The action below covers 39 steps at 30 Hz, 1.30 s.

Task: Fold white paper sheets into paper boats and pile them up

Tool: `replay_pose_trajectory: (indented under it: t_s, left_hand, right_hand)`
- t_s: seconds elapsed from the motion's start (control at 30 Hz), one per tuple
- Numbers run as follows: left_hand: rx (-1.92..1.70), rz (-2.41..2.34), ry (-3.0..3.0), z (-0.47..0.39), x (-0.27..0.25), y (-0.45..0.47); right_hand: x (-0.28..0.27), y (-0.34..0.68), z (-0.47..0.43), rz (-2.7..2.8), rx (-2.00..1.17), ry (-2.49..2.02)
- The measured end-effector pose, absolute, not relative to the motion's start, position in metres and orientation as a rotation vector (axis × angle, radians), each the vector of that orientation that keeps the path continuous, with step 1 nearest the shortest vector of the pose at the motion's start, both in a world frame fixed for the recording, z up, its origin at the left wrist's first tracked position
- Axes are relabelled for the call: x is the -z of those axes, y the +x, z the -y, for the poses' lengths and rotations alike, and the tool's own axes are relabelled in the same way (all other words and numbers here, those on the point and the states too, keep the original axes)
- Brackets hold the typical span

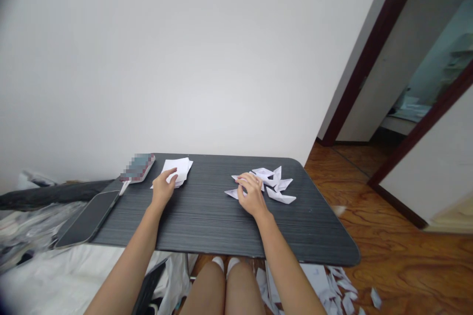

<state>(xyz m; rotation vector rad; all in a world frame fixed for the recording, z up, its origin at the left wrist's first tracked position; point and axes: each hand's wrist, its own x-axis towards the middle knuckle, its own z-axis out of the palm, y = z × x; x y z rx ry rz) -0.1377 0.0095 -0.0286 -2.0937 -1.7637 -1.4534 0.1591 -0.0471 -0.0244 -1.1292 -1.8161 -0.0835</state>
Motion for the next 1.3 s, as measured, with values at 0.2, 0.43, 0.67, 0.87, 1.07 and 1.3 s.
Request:
replay_pose_trajectory:
  t_s: [0.2, 0.43, 0.67, 0.87, 1.07, 1.3]
  left_hand:
    - [1.052, 1.894, -2.266, -0.021, 0.044, -0.167]
    - [0.850, 2.023, -2.196, -0.015, 0.040, -0.162]
    - [0.824, 1.956, -1.997, -0.011, 0.035, -0.155]
    - [1.438, 1.695, -1.897, 0.000, 0.012, -0.131]
    - [2.056, 1.658, -2.759, 0.013, -0.021, -0.081]
    - [2.178, 1.285, -3.372, 0.002, -0.028, -0.040]
  right_hand:
    - [0.027, 0.143, 0.051, 2.105, -0.063, -1.124]
    - [0.034, 0.157, 0.043, 2.005, 0.032, -1.343]
    - [0.032, 0.164, 0.040, 1.701, 0.192, -1.509]
    - [0.029, 0.160, 0.039, 1.585, 0.174, -1.407]
    - [0.028, 0.146, 0.040, 1.727, -0.319, -1.045]
    - [0.028, 0.135, 0.038, 1.384, -1.006, -0.757]
